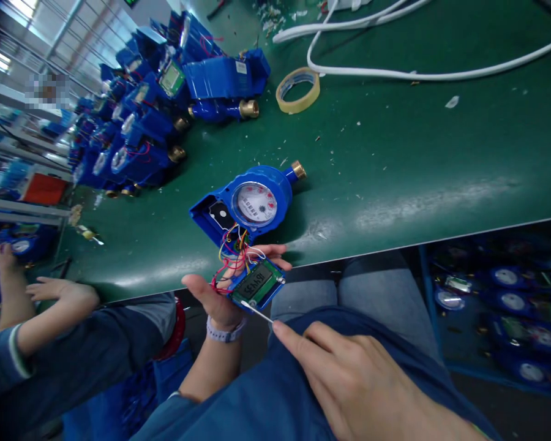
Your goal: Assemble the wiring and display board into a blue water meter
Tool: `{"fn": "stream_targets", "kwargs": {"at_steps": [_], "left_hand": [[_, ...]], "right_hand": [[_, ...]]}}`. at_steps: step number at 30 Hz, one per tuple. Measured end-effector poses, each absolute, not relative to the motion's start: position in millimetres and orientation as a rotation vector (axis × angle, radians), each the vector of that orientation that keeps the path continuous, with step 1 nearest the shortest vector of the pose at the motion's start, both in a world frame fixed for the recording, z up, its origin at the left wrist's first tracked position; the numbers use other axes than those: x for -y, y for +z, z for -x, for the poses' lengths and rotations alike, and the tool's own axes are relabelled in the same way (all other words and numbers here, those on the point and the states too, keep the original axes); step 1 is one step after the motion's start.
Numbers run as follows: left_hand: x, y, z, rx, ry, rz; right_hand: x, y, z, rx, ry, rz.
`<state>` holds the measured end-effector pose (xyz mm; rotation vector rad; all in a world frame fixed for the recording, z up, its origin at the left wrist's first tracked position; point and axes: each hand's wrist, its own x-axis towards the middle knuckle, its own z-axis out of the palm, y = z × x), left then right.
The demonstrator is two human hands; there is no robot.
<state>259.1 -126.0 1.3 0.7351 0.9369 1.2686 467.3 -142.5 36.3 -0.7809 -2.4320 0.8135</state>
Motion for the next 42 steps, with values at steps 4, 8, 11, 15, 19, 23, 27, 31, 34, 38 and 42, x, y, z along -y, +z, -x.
{"fn": "stream_targets", "kwargs": {"at_steps": [4,8,11,15,19,23,27,31,34,38,42], "left_hand": [[122.1,5.4,-263.1,-0.937,1.340,-0.747],[117.8,-5.9,-265.9,-1.050,1.418,-0.886],[116.8,-17.4,-259.3,-1.101,1.400,-1.062],[114.8,-21.3,-245.1,-0.999,1.294,-1.227],[111.3,-17.3,-244.1,-0.958,1.214,-1.244],[111.2,-20.1,-256.4,-0.968,1.437,-1.158],[113.9,-25.0,-260.0,-1.085,1.483,-1.116],[115.7,-25.4,-253.8,-1.097,1.420,-1.119],[116.2,-24.4,-252.2,-1.092,1.388,-1.089],[116.5,-25.5,-255.3,-1.044,1.385,-1.036],[115.3,-27.1,-258.6,-1.056,1.456,-1.019]], "right_hand": [[145.0,34.2,-464.9,2.441,0.782,0.808],[145.0,33.0,-466.1,2.459,0.786,0.816],[146.8,32.0,-468.1,2.450,0.794,0.849],[148.5,33.6,-468.7,2.408,0.836,0.898],[147.7,37.0,-468.2,2.390,0.796,0.879],[149.1,34.0,-467.2,2.380,0.833,0.899],[150.4,30.1,-466.1,2.416,0.857,0.895],[149.9,29.8,-467.0,2.467,0.790,0.875],[152.1,28.6,-469.0,2.493,0.715,0.869],[159.2,24.9,-469.2,2.522,0.563,0.965],[163.4,24.2,-466.5,2.541,0.459,1.022]]}}
